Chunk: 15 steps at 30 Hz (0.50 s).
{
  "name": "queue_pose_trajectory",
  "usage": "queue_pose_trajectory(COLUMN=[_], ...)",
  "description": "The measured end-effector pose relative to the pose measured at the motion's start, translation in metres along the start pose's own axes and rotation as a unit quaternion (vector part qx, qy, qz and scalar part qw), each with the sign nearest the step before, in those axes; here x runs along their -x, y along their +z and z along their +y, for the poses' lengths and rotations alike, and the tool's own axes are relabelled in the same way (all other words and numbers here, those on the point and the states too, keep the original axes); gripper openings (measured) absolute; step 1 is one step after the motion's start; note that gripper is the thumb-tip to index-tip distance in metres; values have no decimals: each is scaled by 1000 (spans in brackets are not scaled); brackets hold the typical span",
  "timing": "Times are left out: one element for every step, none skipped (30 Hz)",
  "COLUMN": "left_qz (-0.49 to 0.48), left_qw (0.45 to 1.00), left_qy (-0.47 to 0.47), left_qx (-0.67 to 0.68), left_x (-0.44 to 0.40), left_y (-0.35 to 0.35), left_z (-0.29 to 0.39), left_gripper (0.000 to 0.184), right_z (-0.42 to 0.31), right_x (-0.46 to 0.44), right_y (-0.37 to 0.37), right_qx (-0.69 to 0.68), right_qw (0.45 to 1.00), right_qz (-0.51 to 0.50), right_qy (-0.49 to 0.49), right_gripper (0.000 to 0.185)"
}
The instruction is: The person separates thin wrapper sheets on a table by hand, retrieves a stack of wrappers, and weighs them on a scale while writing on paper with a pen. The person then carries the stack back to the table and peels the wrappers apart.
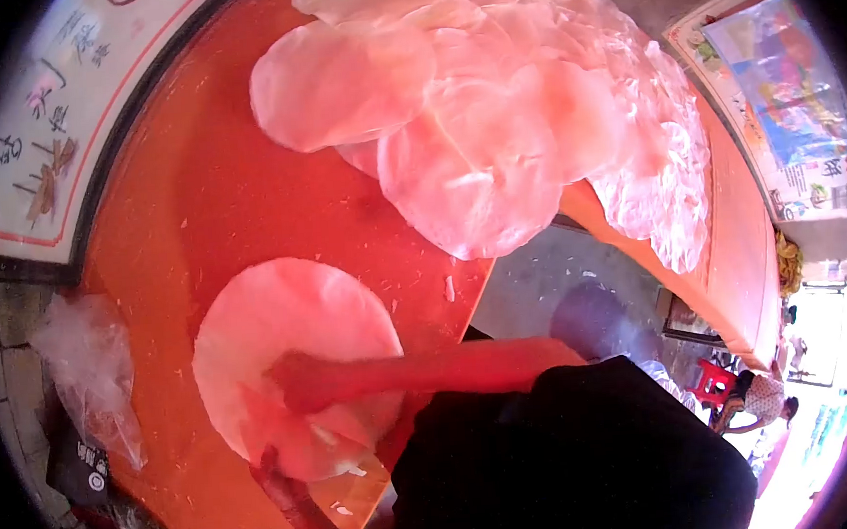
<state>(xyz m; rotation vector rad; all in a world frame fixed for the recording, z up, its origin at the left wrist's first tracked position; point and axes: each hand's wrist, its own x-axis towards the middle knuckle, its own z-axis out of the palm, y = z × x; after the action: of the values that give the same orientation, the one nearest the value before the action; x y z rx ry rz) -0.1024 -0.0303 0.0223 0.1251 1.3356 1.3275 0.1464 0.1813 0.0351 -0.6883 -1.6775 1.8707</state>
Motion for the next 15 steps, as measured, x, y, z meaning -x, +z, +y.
queue_pose_trajectory(left_qz=[6,-20,-46,-42,-24,-5,1,8,12,16,28,40,43,47,52], left_qw=[1000,999,997,996,996,994,994,993,992,992,991,990,990,992,993], left_qy=[3,26,50,57,40,24,31,12,-7,-4,-14,-23,-17,-25,-35], left_qx=[1,19,40,45,74,104,108,116,122,123,129,136,136,116,97], left_x=[-1,-2,-5,-8,-12,-12,-10,-11,-12,-12,-12,-13,-15,-19,-20], left_y=[-19,-44,-60,-66,-72,-76,-76,-71,-67,-64,-62,-61,-66,-74,-79], left_z=[-5,-12,-21,-29,-34,-36,-35,-34,-33,-32,-30,-29,-30,-34,-36], left_gripper=[54,54,54,54,54,54,54,54,54,54,53,53,53,54,55], right_z=[-10,-22,-37,-55,-74,-94,-113,-132,-168,-165,-167,-170,-183,-192,-199], right_x=[0,0,2,5,8,11,11,11,-1,-29,-55,-82,-99,-122,-173], right_y=[-11,-25,-44,-66,-91,-114,-137,-159,-162,-184,-205,-225,-237,-257,-313], right_qx=[-37,-77,-118,-159,-185,-202,-193,-184,-44,-111,-146,-181,-186,-189,166], right_qw=[999,997,993,987,981,976,976,975,978,974,971,966,972,971,950], right_qz=[4,10,20,35,54,77,101,124,203,196,189,183,128,73,15], right_qy=[2,1,-1,-7,-13,-17,-11,-4,-19,-18,-18,-19,-73,-126,-262], right_gripper=[23,24,24,24,25,25,24,24,24,21,20,19,14,11,12])
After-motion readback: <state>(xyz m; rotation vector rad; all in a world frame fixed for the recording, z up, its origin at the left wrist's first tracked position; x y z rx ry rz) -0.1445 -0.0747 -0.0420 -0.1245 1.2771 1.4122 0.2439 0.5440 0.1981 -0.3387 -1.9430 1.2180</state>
